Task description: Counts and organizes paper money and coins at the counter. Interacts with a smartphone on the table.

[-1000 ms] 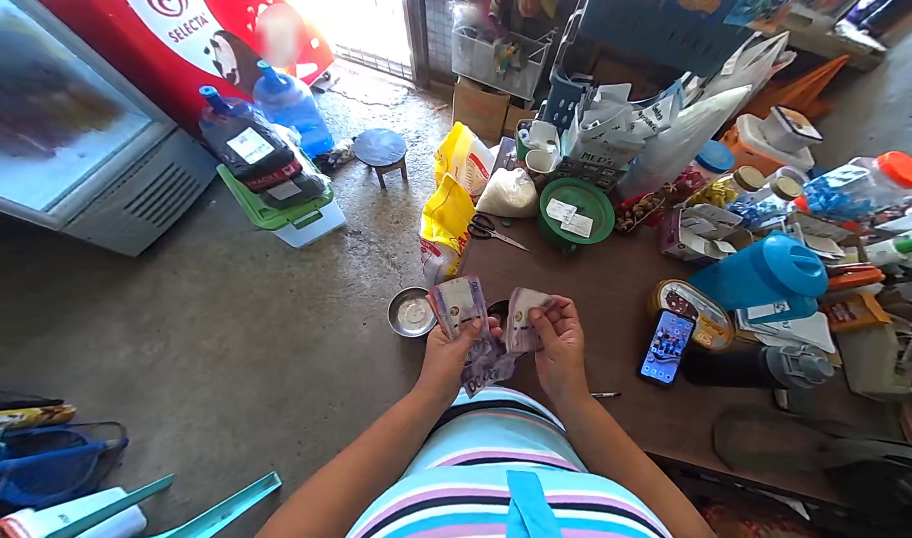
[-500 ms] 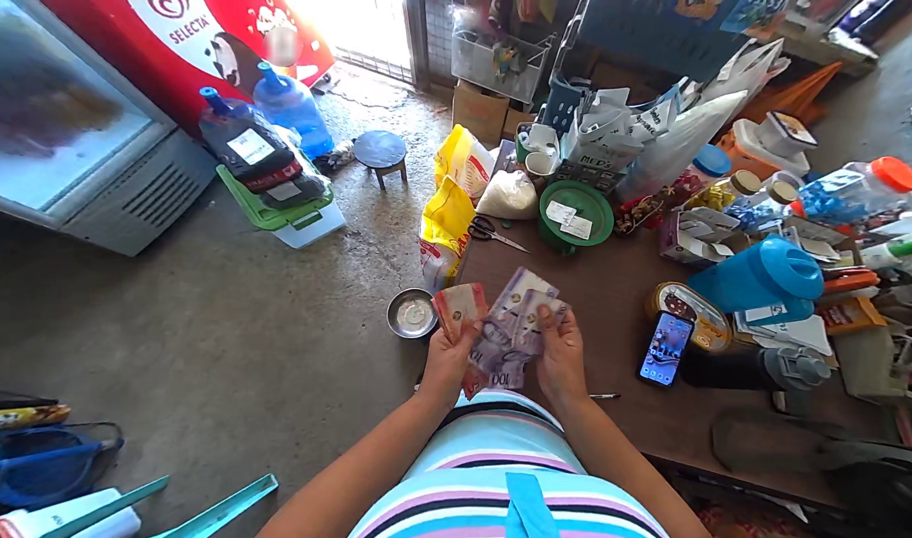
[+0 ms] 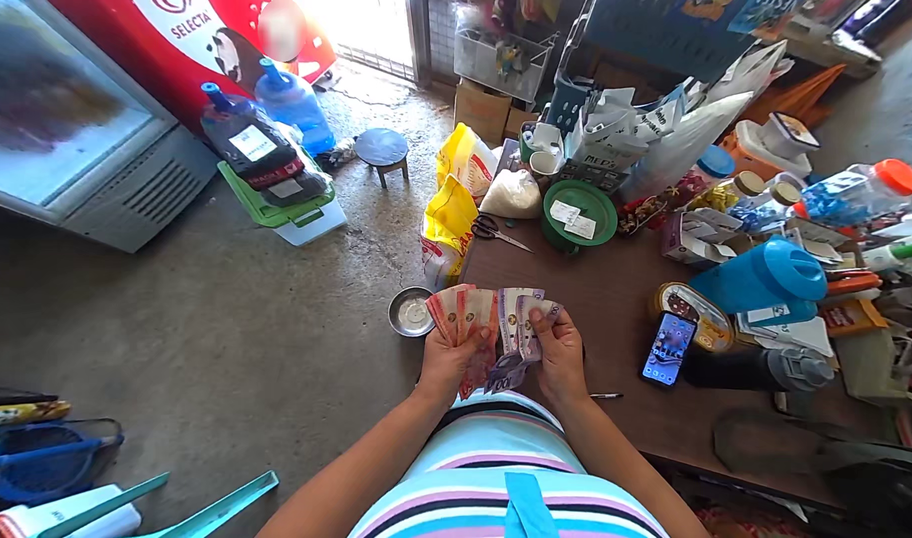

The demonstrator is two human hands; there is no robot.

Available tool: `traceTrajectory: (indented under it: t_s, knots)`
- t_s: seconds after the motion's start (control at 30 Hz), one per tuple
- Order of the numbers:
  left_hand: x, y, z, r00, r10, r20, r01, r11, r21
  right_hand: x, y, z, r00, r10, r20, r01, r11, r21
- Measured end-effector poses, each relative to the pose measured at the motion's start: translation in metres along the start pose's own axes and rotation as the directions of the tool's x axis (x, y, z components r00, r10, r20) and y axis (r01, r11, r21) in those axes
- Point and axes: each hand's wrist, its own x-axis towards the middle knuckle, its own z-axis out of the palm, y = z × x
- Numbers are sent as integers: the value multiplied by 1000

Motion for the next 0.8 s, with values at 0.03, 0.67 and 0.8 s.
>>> traceTrajectory:
  t_s: [0.03, 0.67, 0.8]
  knots:
    - [0, 0, -1, 1000, 9, 10, -9, 1000, -2, -1, 0, 2, 1000, 11, 7, -11, 1000, -3]
    - [11, 27, -48, 997, 77, -25, -76, 997, 23, 0, 24, 59, 967, 113, 227, -65, 976, -209]
    - [18, 31, -56, 987, 90, 135, -96, 994, 41, 1, 31, 59, 973, 11, 232, 42, 974, -224]
